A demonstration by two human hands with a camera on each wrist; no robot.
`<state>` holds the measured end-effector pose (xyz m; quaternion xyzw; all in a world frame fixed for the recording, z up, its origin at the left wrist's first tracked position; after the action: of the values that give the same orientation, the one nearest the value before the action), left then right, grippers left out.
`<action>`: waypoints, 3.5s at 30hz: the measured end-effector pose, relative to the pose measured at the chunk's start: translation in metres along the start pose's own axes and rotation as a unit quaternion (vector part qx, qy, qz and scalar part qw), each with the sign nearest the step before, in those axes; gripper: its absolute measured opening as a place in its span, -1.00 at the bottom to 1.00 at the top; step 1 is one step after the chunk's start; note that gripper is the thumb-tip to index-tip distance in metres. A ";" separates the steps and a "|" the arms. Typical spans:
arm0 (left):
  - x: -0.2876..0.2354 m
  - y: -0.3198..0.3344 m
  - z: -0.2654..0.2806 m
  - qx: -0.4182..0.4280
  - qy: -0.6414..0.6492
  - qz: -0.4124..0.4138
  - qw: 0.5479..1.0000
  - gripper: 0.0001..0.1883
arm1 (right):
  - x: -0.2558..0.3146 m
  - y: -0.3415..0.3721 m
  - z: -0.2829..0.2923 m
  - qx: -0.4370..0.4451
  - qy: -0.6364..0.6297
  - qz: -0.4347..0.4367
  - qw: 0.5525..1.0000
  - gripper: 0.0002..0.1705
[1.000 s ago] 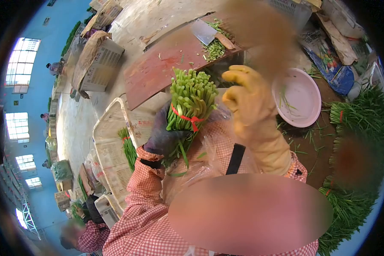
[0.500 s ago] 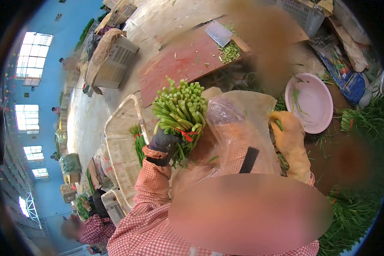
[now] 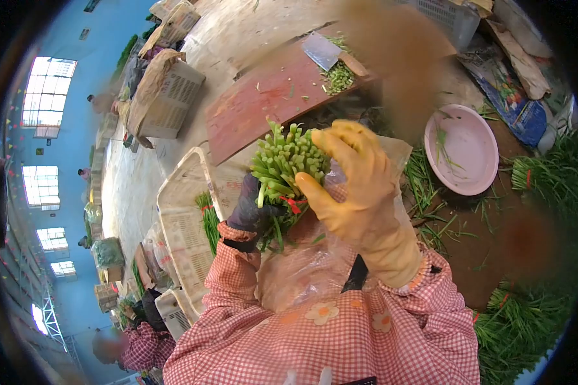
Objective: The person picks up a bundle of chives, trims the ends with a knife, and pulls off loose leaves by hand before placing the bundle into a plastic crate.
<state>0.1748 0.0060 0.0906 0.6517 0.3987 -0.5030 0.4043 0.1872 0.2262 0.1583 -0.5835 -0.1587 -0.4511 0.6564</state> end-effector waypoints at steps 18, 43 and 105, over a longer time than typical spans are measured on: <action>0.013 -0.007 0.004 0.038 -0.092 0.017 0.995 -0.08 | -0.022 0.009 -0.003 0.013 -0.093 -0.018 0.995 -0.63; 0.014 -0.009 0.002 0.029 -0.057 0.034 0.997 -0.09 | -0.029 0.005 -0.003 0.067 -0.088 -0.013 0.994 -0.76; 0.000 -0.011 -0.027 -0.098 -0.440 -0.145 0.881 -0.25 | -0.035 0.005 0.014 0.217 0.076 0.182 0.956 -0.68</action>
<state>0.1735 0.0349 0.0942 0.2554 0.3173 -0.7491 0.5224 0.1767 0.2528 0.1335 -0.4095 -0.0932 -0.3215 0.8487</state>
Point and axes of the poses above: each hand's wrist, its own y-axis away from the middle knuckle, its own z-axis out of the back of the hand, x = y × z, the point moved 3 cm from there along -y, towards the middle knuckle
